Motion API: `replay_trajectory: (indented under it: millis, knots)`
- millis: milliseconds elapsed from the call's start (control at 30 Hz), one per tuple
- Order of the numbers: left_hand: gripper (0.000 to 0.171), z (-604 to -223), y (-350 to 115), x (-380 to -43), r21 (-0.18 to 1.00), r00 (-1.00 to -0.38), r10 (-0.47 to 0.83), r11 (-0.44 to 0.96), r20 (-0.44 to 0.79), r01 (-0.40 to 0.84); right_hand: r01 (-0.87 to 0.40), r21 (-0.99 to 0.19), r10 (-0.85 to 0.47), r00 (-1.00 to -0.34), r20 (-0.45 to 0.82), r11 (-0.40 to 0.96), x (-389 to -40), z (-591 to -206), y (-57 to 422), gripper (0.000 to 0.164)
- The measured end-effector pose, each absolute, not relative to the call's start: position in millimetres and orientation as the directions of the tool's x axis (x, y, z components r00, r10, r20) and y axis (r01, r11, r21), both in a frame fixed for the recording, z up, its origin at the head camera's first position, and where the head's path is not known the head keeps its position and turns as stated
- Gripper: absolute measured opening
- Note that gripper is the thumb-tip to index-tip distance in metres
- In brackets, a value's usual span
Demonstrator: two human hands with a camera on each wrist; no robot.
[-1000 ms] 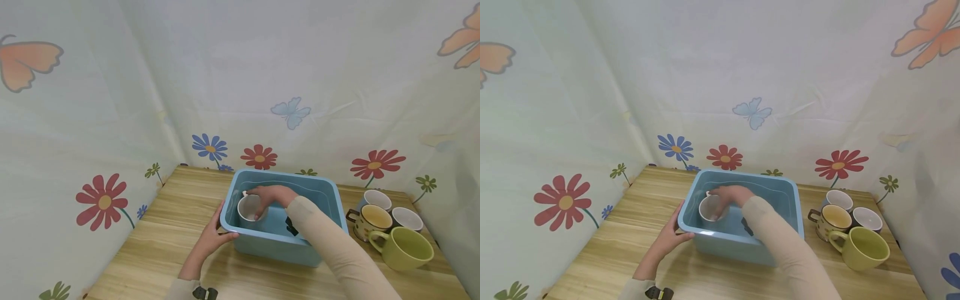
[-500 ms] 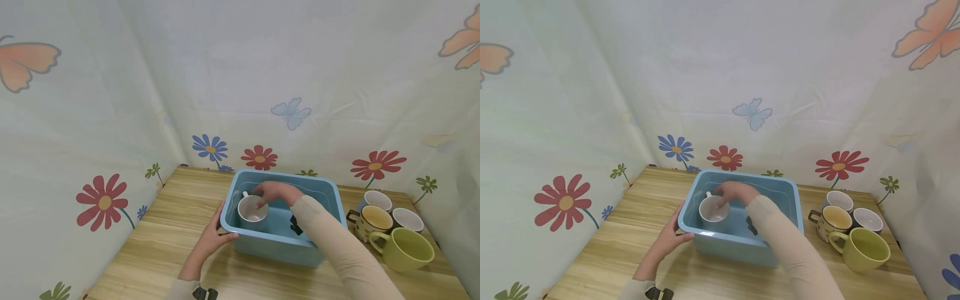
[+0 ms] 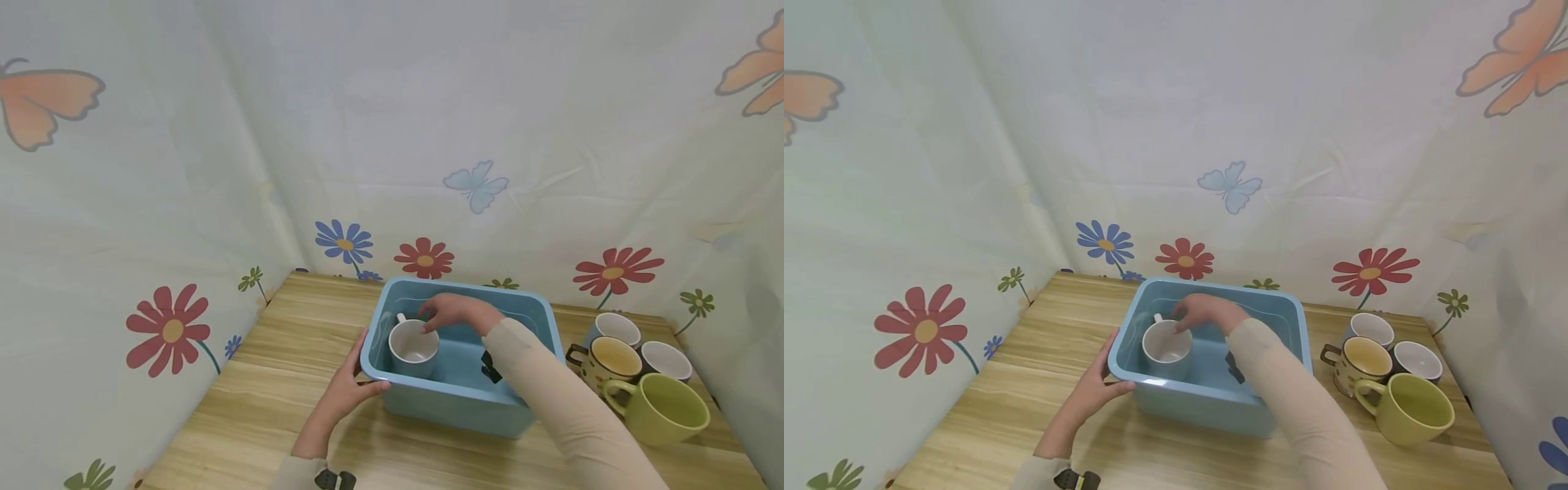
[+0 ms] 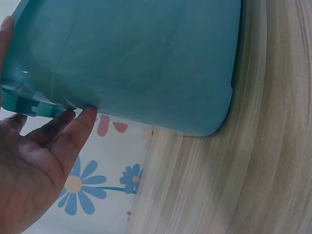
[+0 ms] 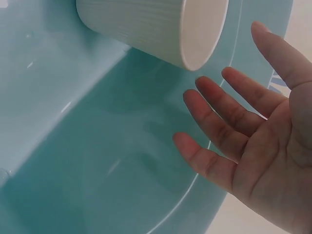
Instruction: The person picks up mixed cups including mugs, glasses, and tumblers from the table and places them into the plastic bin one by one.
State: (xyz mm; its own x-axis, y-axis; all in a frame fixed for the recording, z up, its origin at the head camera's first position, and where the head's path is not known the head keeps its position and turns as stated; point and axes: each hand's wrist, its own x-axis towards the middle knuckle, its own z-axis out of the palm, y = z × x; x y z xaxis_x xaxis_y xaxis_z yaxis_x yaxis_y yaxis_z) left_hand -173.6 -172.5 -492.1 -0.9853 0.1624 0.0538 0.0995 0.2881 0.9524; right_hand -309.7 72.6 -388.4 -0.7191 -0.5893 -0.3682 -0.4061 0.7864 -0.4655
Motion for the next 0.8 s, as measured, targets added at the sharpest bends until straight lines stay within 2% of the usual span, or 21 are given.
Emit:
replay_trajectory:
  millis: [600, 800]
  knots:
    - [0.112, -490.1, -171.7, -173.0, 0.947, -0.987, 0.154, 0.306, 0.055, 0.101, -0.440, -0.440, -0.601, -0.716, -0.355, 0.783, -310.9, -376.2, 92.4, 0.054]
    - [0.111, -489.4, -172.0, -172.9, 0.946, -0.986, 0.155, 0.307, 0.057, 0.103, -0.417, -0.451, -0.587, -0.727, -0.356, 0.789, -309.5, -372.1, 101.4, 0.056]
